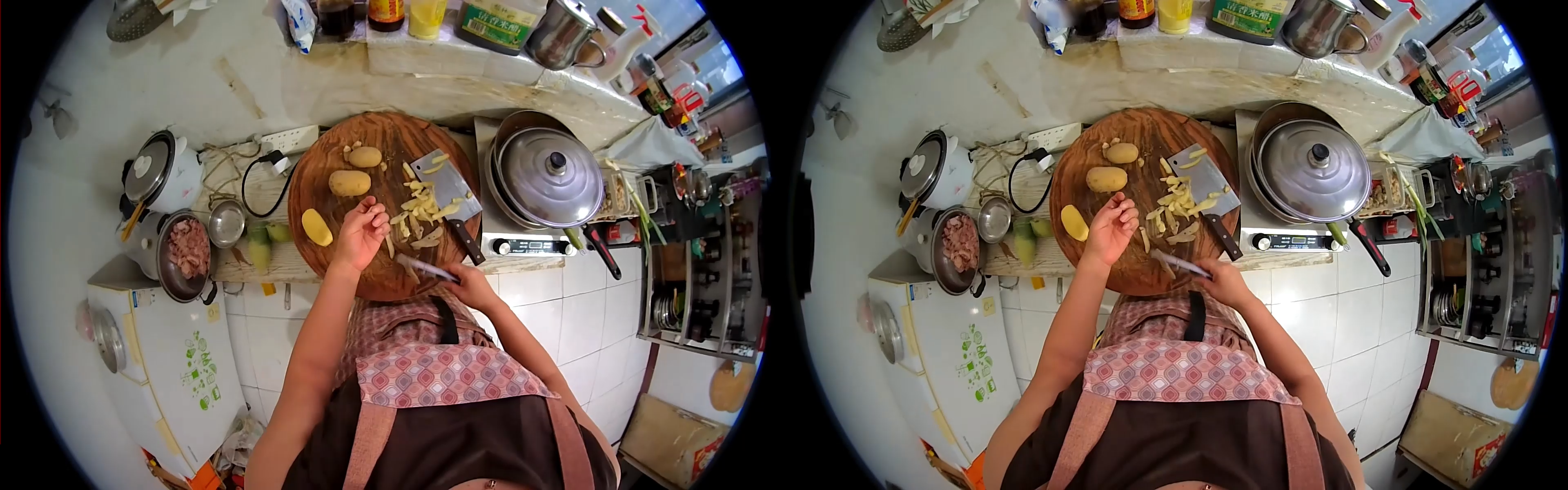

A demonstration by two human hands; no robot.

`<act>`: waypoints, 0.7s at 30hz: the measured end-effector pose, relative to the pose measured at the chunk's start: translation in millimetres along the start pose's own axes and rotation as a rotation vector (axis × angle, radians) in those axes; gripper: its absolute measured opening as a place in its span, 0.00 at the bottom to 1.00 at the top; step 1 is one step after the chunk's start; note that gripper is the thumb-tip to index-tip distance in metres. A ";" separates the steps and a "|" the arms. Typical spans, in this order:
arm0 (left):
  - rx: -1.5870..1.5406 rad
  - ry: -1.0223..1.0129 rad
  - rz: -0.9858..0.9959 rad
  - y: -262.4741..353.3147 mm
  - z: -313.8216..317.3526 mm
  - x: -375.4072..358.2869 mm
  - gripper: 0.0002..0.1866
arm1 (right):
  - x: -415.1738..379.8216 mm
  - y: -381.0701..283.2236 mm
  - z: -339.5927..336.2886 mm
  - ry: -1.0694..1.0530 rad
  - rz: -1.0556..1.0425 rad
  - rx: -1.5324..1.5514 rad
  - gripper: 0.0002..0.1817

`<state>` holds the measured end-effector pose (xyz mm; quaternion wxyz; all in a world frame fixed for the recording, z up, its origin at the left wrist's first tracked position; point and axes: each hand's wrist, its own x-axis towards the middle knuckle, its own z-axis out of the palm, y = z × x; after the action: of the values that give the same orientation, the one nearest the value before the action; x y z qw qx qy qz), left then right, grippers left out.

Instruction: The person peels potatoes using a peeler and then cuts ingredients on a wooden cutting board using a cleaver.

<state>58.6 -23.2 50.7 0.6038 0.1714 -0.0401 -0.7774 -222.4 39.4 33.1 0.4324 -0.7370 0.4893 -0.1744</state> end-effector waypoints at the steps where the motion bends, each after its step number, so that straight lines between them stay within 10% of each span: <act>1: -0.007 -0.025 -0.024 2.3 -0.6 -0.6 0.10 | -3.2 0.3 -0.2 -0.091 0.025 0.018 0.17; 9: -0.139 -0.088 -0.079 15.3 -1.1 -6.9 0.09 | 5.2 17.0 -8.2 0.256 0.128 -0.070 0.14; 21: -0.152 -0.129 -0.099 12.8 -4.2 -7.8 0.07 | 10.8 4.2 17.0 0.071 0.042 -0.102 0.14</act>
<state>73.4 -18.6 51.9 0.5721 0.0766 -0.0112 -0.8165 -208.2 37.2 18.3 0.3801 -0.7410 0.5281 -0.1661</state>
